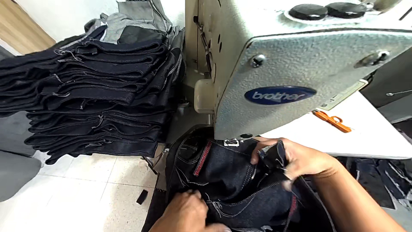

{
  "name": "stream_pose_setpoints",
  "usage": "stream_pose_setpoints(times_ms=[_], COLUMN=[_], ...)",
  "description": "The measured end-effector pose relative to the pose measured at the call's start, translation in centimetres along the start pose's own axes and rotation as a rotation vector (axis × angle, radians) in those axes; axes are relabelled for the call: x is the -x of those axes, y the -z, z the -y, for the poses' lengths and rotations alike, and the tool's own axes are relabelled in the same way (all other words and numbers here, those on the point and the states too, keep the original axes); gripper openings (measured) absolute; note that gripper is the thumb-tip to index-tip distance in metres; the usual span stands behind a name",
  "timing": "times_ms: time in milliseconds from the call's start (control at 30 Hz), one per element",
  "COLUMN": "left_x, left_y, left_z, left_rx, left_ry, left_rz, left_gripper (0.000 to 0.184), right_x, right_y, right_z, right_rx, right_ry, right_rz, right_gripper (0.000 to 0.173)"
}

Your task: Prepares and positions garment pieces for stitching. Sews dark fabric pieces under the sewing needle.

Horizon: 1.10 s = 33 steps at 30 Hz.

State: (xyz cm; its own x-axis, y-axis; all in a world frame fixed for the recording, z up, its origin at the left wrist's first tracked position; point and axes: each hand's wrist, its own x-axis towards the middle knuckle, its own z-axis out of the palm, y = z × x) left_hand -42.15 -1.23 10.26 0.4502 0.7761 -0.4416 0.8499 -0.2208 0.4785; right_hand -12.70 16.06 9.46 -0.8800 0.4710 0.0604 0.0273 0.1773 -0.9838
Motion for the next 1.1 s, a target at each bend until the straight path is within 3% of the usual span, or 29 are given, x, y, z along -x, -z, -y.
stream_pose_setpoints(times_ms=[67, 167, 200, 300, 367, 500, 567, 633, 733, 767, 833, 900, 967, 1033, 1100], left_x=[0.8, 0.0, -1.0, -5.4, -8.2, -10.0, -12.2, -17.9, -23.0, -23.0, -20.4, -13.2, -9.0, -7.3, -6.5], left_y=[-0.4, 0.4, 1.2, 3.5, 3.8, 7.3, 9.6, 9.9, 11.7, 12.0, 10.7, 8.1, 3.0, -1.5, -2.9], left_z=[1.1, 2.1, 2.1, 2.8, 2.7, 1.0, 2.0, 5.9, 8.2, 8.2, 7.2, 3.5, 1.7, 1.7, 1.7], left_rx=[0.048, 0.163, 0.253, 0.580, 0.681, 0.617, 0.489, 0.421, 0.504, 0.487, 0.393, 0.360, 0.281, 0.146, 0.011], left_ry=[0.036, 0.040, 0.105, 0.272, 0.242, 0.203, 0.185, 0.076, 0.097, 0.104, 0.051, 0.046, 0.008, -0.092, -0.155], left_rz=[-0.281, -0.526, -0.529, -0.297, -0.384, -0.595, -0.714, -0.952, -0.991, -1.019, -1.132, -1.027, -1.048, -1.091, -1.128], left_gripper=[0.071, 0.055, 0.051, 0.058, 0.056, 0.038, 0.037, 0.041, 0.047, 0.045, 0.044, 0.048, 0.040, 0.028, 0.024], right_x=[-0.6, -1.2, -1.5, -2.4, -3.1, -4.8, -5.6, -6.6, -7.8, -7.9, -6.9, -5.2, -4.1, -5.0, -6.6], right_y=[-1.7, -3.7, -4.3, -5.2, -5.1, -3.8, -1.9, 1.7, 5.4, 5.7, 5.2, 3.2, 1.4, 2.9, 5.2], right_z=[0.6, 1.5, 1.7, 1.7, 1.4, 2.4, 1.4, -2.7, -5.1, -5.2, -4.9, -2.1, 1.0, -2.9, -5.7], right_rx=[-0.060, -0.153, -0.179, -0.222, -0.207, -0.079, 0.211, 0.628, 0.933, 0.983, 0.999, 0.973, 0.973, 0.986, 1.008], right_ry=[-0.069, -0.170, -0.220, -0.317, -0.328, -0.306, -0.162, 0.048, -0.111, -0.137, -0.024, 0.155, 0.166, 0.291, 0.226], right_rz=[-0.225, -0.437, -0.510, -0.677, -0.757, -0.764, -0.728, -0.705, -0.503, -0.465, -0.478, -0.527, -0.564, -0.660, -0.638], right_gripper=[0.020, 0.016, 0.018, 0.020, 0.021, 0.026, 0.024, 0.016, 0.039, 0.041, 0.039, 0.033, 0.028, 0.030, 0.032])
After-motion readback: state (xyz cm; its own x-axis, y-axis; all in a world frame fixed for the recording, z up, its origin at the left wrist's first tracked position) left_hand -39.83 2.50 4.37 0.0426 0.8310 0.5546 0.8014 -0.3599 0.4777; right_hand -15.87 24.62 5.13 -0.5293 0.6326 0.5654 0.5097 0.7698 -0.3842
